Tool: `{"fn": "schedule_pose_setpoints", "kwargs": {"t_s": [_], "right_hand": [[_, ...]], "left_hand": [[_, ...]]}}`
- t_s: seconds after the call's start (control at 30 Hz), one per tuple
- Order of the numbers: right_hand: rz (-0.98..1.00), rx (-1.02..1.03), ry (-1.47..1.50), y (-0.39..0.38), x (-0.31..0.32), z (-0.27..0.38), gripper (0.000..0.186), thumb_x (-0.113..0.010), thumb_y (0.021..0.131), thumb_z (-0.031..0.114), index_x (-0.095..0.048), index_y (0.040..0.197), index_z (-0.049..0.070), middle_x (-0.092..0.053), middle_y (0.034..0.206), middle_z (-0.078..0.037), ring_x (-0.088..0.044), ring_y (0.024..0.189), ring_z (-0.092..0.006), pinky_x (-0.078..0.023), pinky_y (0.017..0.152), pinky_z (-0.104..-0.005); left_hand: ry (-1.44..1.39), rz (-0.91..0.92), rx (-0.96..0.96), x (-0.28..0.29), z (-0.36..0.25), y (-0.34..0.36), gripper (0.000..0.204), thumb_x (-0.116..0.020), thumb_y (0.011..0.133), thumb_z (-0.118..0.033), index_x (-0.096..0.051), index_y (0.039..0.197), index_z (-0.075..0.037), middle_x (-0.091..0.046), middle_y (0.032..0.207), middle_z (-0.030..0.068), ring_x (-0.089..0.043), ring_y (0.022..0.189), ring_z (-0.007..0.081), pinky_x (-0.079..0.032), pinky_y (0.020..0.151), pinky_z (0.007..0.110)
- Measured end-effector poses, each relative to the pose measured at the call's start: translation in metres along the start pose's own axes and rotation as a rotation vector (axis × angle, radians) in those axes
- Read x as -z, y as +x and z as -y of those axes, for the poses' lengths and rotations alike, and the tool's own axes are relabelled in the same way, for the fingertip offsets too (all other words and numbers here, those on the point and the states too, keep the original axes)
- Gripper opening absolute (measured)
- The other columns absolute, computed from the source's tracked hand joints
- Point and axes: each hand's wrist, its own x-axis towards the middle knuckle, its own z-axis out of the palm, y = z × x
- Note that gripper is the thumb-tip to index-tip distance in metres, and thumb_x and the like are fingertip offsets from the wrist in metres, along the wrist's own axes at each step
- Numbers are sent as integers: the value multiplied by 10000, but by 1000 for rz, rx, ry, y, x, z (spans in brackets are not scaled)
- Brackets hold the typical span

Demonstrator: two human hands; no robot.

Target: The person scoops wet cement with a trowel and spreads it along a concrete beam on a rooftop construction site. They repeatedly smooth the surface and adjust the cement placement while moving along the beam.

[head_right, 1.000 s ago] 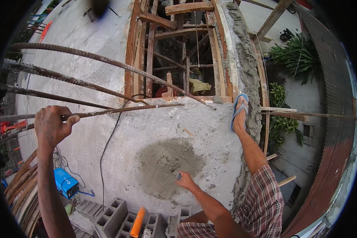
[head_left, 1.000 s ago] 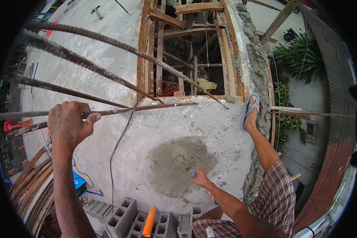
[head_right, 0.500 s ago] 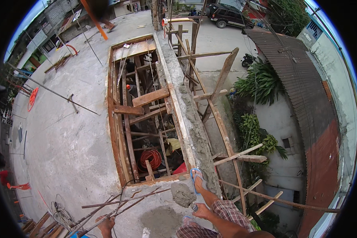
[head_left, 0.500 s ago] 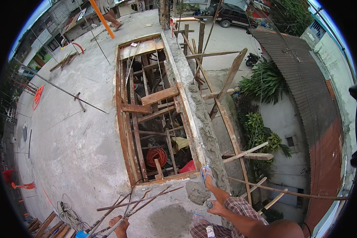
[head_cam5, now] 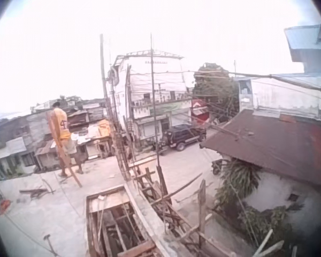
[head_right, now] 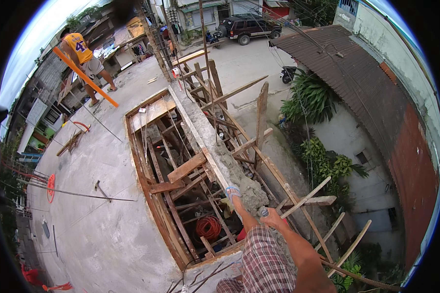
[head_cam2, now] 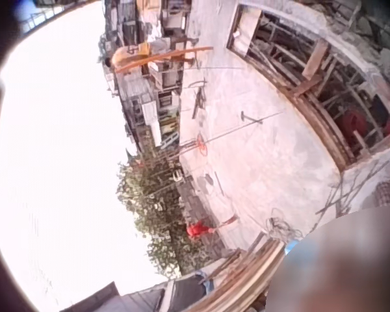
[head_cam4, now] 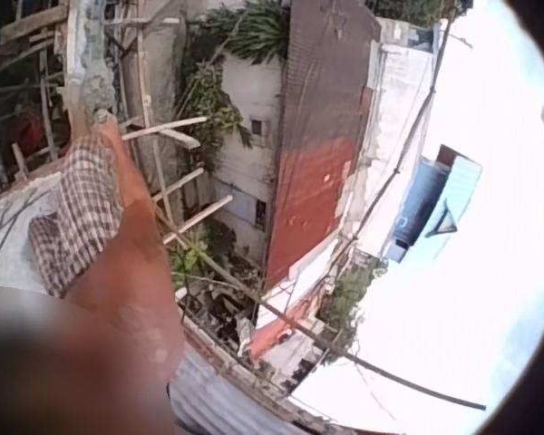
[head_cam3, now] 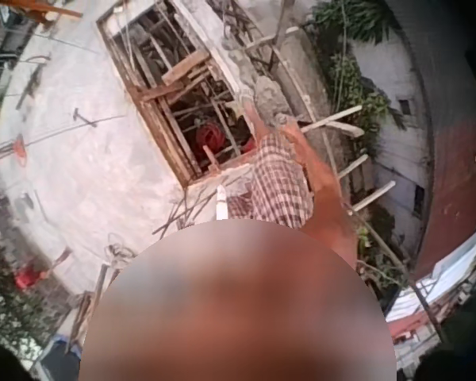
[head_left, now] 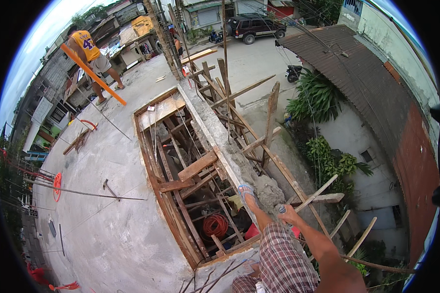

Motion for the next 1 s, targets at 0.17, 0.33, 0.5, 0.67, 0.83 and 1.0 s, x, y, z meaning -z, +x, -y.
{"fn": "schedule_pose_setpoints", "kwargs": {"t_s": [0.17,0.33,0.5,0.67,0.83,1.0], "right_hand": [[-3,-107,156,97,7,-2,121,-642,779,38,-524,757,21,-529,580,-41,-497,404,-149,-401,368,-324],[-82,-275,103,281,5,-9,104,-633,801,43,-533,783,23,-533,587,-37,-497,402,-150,-403,365,-320],[-56,-148,77,479,1,2,99,-615,807,85,-534,814,28,-515,595,-24,-465,397,-140,-373,365,-316],[-20,-36,-36,681,-27,26,135,-606,780,132,-514,795,35,-500,606,-42,-455,399,-121,-382,380,-321],[-171,160,-652,808,-99,37,233,-604,840,188,-510,920,-9,-577,678,-169,-610,613,-309,-497,568,-415],[-172,146,-885,783,-125,27,322,-579,847,162,-522,1096,-33,-622,975,-304,-616,915,-476,-514,805,-516]], "left_hand": [[-253,-31,326,-74,-102,68,719,-663,853,-392,-402,1387,13,-410,1410,234,-380,1317,341,-338,1073,450],[-395,-151,480,-154,-223,180,703,-667,848,-393,-414,1371,1,-422,1384,223,-391,1288,332,-342,1047,445],[-468,-263,594,-215,-279,267,686,-671,843,-395,-426,1354,-10,-433,1357,212,-402,1259,323,-347,1021,440],[-514,-326,647,-254,-290,330,669,-675,837,-397,-437,1338,-22,-445,1331,201,-413,1230,314,-351,994,435],[-535,-358,671,-270,-287,368,652,-679,832,-399,-449,1321,-33,-456,1305,189,-423,1202,305,-356,968,431],[-525,-374,693,-262,-285,381,636,-683,827,-401,-461,1305,-45,-468,1279,178,-434,1173,296,-361,942,426]]}}
